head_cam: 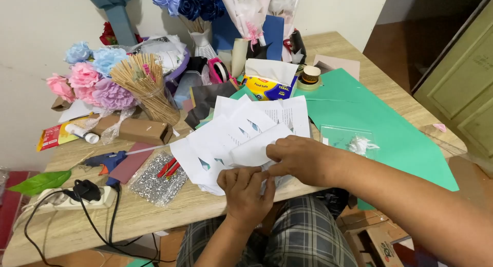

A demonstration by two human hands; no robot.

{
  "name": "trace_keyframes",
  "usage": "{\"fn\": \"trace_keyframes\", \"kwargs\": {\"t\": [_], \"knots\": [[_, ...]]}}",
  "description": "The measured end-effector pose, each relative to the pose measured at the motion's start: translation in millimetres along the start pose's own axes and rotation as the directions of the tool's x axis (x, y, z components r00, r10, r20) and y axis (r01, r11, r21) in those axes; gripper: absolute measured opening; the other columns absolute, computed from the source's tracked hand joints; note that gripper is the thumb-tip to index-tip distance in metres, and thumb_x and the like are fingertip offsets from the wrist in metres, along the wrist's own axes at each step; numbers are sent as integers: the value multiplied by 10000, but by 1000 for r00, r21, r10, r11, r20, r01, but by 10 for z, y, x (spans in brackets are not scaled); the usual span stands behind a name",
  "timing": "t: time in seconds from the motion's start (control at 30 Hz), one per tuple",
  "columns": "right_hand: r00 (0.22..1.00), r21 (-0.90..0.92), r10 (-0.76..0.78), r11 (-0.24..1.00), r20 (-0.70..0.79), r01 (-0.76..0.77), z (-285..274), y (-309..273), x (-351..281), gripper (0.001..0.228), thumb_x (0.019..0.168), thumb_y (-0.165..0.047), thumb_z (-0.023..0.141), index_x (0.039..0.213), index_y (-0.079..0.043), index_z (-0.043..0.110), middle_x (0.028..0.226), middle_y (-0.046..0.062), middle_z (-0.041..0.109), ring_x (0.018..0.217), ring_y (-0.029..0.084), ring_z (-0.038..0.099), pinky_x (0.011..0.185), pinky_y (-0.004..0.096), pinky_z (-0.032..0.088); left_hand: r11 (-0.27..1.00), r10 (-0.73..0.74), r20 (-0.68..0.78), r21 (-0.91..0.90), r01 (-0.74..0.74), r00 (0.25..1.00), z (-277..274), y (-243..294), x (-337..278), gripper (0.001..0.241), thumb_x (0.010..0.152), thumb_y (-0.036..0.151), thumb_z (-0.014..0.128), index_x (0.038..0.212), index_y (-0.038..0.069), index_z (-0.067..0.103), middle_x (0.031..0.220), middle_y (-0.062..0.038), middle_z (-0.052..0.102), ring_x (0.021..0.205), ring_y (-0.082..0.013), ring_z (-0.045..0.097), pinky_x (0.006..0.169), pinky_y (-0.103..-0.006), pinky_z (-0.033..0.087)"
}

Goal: The person folds a white printed sheet of paper on a cluttered craft table. They repeatedly fold and unfold the paper, pressing the creases with their fingers. The person handles the paper by hand without using any tools.

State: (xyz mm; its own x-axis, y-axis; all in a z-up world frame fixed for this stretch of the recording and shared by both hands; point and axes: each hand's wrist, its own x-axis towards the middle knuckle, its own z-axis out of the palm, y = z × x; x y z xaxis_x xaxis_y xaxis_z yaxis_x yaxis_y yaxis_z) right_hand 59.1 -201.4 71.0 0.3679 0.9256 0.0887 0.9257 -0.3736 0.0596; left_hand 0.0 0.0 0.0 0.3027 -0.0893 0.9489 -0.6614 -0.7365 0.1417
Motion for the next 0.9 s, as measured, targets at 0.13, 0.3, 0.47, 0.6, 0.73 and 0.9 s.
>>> {"fn": "trace_keyframes", "kwargs": {"t": [0.13, 0.3, 0.47, 0.6, 0.73, 0.9], "knots": [[999, 40, 0, 999, -37, 2, 10, -16, -45, 371, 843, 36, 599, 1080, -222, 722, 929, 50, 482, 778, 277, 493, 754, 425, 429, 1000, 2, 0, 8, -2, 1000, -1, -13, -22, 59, 871, 202, 742, 846, 177, 695, 881, 16, 640, 824, -224, 495, 802, -398, 335], [730, 480, 578, 555, 366, -679, -424, -239, 69, 325, 924, -295, 649, 769, -153, 401, 812, -34, 393, 857, 143, 377, 741, 334, 330, 1000, -8, -5, -25, 8, 1000, -6, -18, -35, 61, 898, 222, 734, 851, 187, 718, 895, 22, 643, 859, -222, 495, 810, -394, 341], [849, 187, 306, 951, -431, -247, 19, -326, -251, 249, 982, -293, 678, 1183, -149, 647, 930, 48, 587, 836, 252, 576, 757, 396, 435, 999, 26, -20, 32, -25, 999, -2, -6, -73, 64, 922, 248, 705, 901, 191, 724, 923, 25, 641, 869, -215, 486, 800, -396, 343], [553, 528, 596, 795, -583, -299, 236, -682, -256, 117, 942, -162, 703, 955, -48, 679, 829, 49, 629, 733, 171, 588, 654, 292, 485, 993, 55, -14, 104, -53, 998, 25, -14, -141, 115, 960, 297, 684, 940, 199, 741, 982, 16, 660, 944, -200, 493, 887, -404, 329], [388, 606, 677, 734, -625, -306, 438, -887, -143, 85, 883, -94, 766, 920, -58, 699, 785, 41, 644, 702, 148, 569, 642, 259, 505, 979, 85, -24, 190, -79, 996, 34, 20, -154, 27, 959, 296, 756, 979, 281, 748, 1047, 58, 683, 1018, -177, 530, 1051, -443, 264], [333, 570, 669, 742, -665, -352, 557, -917, -34, 77, 880, -29, 744, 930, -40, 686, 856, 52, 658, 768, 154, 646, 684, 246, 559, 980, 119, -9, 163, -116, 993, 25, -29, -198, 129, 941, 168, 742, 995, 282, 767, 1067, 84, 691, 1025, -169, 579, 1085, -477, 250]]}}
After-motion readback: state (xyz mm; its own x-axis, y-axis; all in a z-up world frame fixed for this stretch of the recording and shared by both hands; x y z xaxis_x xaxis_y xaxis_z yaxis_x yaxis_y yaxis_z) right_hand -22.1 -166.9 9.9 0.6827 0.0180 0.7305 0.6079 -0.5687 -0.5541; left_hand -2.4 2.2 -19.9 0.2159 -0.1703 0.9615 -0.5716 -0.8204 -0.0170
